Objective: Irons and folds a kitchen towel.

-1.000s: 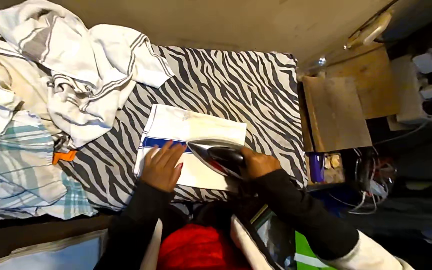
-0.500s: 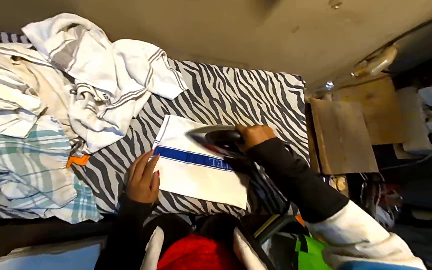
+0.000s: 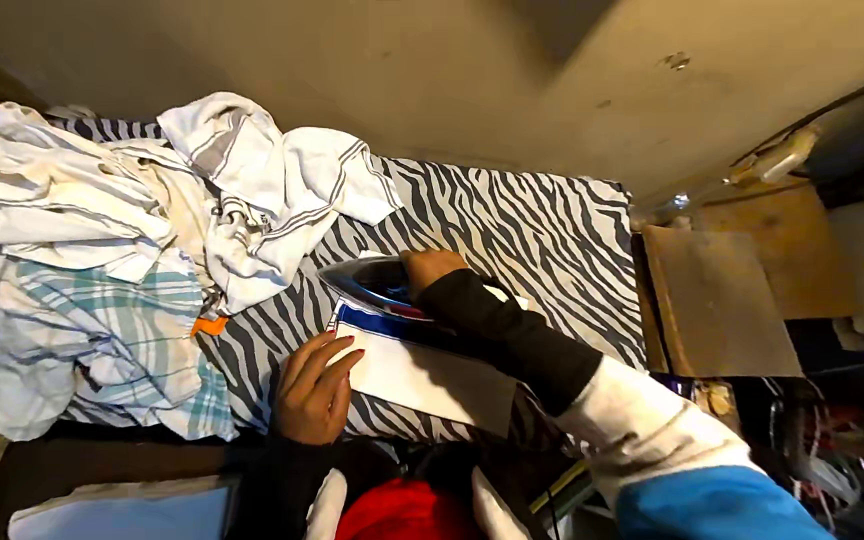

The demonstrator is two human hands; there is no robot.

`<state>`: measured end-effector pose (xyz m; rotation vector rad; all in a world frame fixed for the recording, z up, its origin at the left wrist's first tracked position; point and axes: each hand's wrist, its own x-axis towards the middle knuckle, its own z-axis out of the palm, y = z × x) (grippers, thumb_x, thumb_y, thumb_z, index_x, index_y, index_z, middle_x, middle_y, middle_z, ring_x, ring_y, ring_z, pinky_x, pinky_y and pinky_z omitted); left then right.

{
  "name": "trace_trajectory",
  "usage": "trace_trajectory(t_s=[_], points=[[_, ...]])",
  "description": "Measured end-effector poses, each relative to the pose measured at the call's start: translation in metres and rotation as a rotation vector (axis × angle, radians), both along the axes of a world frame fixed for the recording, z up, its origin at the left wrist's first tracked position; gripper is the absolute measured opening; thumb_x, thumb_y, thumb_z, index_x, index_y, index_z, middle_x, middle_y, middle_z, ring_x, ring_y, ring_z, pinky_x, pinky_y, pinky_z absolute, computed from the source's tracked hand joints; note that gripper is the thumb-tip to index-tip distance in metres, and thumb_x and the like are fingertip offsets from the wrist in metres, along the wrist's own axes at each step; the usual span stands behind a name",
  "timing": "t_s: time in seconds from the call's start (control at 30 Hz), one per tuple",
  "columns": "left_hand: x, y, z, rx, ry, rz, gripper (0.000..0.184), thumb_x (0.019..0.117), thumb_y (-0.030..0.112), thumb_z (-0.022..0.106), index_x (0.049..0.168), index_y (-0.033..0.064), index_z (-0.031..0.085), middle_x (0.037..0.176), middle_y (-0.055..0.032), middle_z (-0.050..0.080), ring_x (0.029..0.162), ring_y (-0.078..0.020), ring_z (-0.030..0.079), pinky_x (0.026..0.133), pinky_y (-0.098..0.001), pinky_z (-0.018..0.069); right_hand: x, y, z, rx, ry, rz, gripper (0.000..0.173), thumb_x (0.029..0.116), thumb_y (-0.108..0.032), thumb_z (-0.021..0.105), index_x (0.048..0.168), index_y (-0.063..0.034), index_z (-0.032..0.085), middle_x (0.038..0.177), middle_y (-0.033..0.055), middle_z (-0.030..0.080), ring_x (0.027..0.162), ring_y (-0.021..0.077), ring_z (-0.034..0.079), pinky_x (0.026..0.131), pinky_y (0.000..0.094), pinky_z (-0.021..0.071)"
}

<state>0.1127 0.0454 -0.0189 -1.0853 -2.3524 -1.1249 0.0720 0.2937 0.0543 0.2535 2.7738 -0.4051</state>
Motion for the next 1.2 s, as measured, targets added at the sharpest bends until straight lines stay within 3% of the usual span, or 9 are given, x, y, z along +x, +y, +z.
trace_trajectory(t_s=[0.27,0.4,0.47,0.53,0.73,0.83,0.93,1.07,1.2], points=[[-0.020,-0.002,0.006,-0.015,-0.314,-0.001,0.033,0.0930,0.006,0.052,0.118,-0.0022,0.072,0.119,-0.0182,0.073,0.114,-0.0321,0.069,0.101,-0.0462,0.0531,0.130,0.134,0.018,0.191,-0.300,-0.431,0.043,0.1001,-0.029,0.064,0.131,0.0004,0.063,0.122,0.0346,0.066,0.118,0.0545,0.062,0.095,0.0726,0.0460],[-0.030,0.066,0.020,-0.243,-0.370,-0.285,0.037,0.0990,0.013,0.055,0.132,0.0007,0.066,0.140,-0.0172,0.063,0.137,-0.0372,0.053,0.115,-0.0553,0.0398,0.203,0.201,0.039,0.272,-0.186,-0.696,0.047,0.1007,-0.029,0.066,0.132,0.0063,0.062,0.124,0.0393,0.063,0.120,0.0585,0.059,0.098,0.0752,0.0436],[-0.041,0.090,0.007,-0.451,-0.393,-0.347,0.048,0.1035,0.028,0.053,0.149,0.0123,0.053,0.157,-0.0096,0.048,0.151,-0.0333,0.035,0.121,-0.0643,0.0215,0.232,0.234,0.041,0.265,-0.070,-0.862,0.061,0.1033,-0.040,0.063,0.135,0.0116,0.057,0.130,0.0429,0.058,0.128,0.0594,0.053,0.106,0.0734,0.0384],[-0.055,0.091,-0.028,-0.575,-0.291,-0.197,0.054,0.1049,0.040,0.049,0.155,0.0213,0.046,0.165,-0.0040,0.037,0.156,-0.0351,0.025,0.118,-0.0749,0.0092,0.257,0.263,0.037,0.250,0.004,-1.004,0.075,0.1017,-0.051,0.060,0.136,0.0142,0.054,0.136,0.0432,0.053,0.134,0.0576,0.048,0.111,0.0705,0.0351],[-0.066,0.048,-0.045,-0.567,-0.211,0.133,0.051,0.1033,0.016,0.050,0.154,0.0198,0.048,0.164,-0.0117,0.038,0.152,-0.0426,0.030,0.114,-0.0781,0.0152,0.282,0.310,0.019,0.233,0.049,-1.149,0.082,0.1002,-0.058,0.059,0.139,0.0136,0.052,0.141,0.0413,0.051,0.138,0.0530,0.047,0.114,0.0657,0.0355],[-0.052,0.031,-0.024,-0.599,-0.245,0.209,0.060,0.0965,0.004,0.058,0.154,0.0181,0.048,0.166,-0.0161,0.032,0.153,-0.0493,0.023,0.113,-0.0788,0.0141,0.275,0.289,0.026,0.390,0.164,-1.043,0.081,0.0993,-0.051,0.064,0.147,0.0114,0.044,0.145,0.0429,0.046,0.139,0.0587,0.043,0.110,0.0743,0.0334],[-0.034,0.025,-0.009,-0.338,-0.192,0.138,0.061,0.0829,-0.003,0.062,0.143,0.0062,0.059,0.156,-0.0267,0.043,0.143,-0.0557,0.036,0.109,-0.0732,0.0319,0.247,0.219,0.045,0.368,0.315,-0.878,0.073,0.1007,-0.041,0.065,0.142,0.0159,0.045,0.141,0.0480,0.044,0.133,0.0676,0.041,0.103,0.0822,0.0312],[-0.007,0.054,0.019,0.137,-0.805,-0.083,0.058,0.0937,0.004,0.054,0.149,-0.0089,0.041,0.147,-0.0257,0.051,0.126,-0.0291,0.060,0.099,-0.0395,0.0531,0.190,0.112,-0.032,-0.427,-0.106,-0.664,0.050,0.1071,-0.035,0.057,0.124,0.0113,0.065,0.117,0.0310,0.069,0.113,0.0424,0.066,0.104,0.0580,0.0478],[-0.002,0.077,0.017,0.291,-1.514,-0.074,0.057,0.1092,0.018,0.035,0.162,0.0099,0.015,0.162,-0.0196,0.030,0.131,-0.0333,0.054,0.098,-0.0492,0.0525,0.168,0.065,-0.064,-0.824,0.285,-0.703,0.040,0.0897,-0.014,0.079,0.119,0.0092,0.066,0.110,0.0212,0.072,0.102,0.0222,0.070,0.097,0.0419,0.0551]])
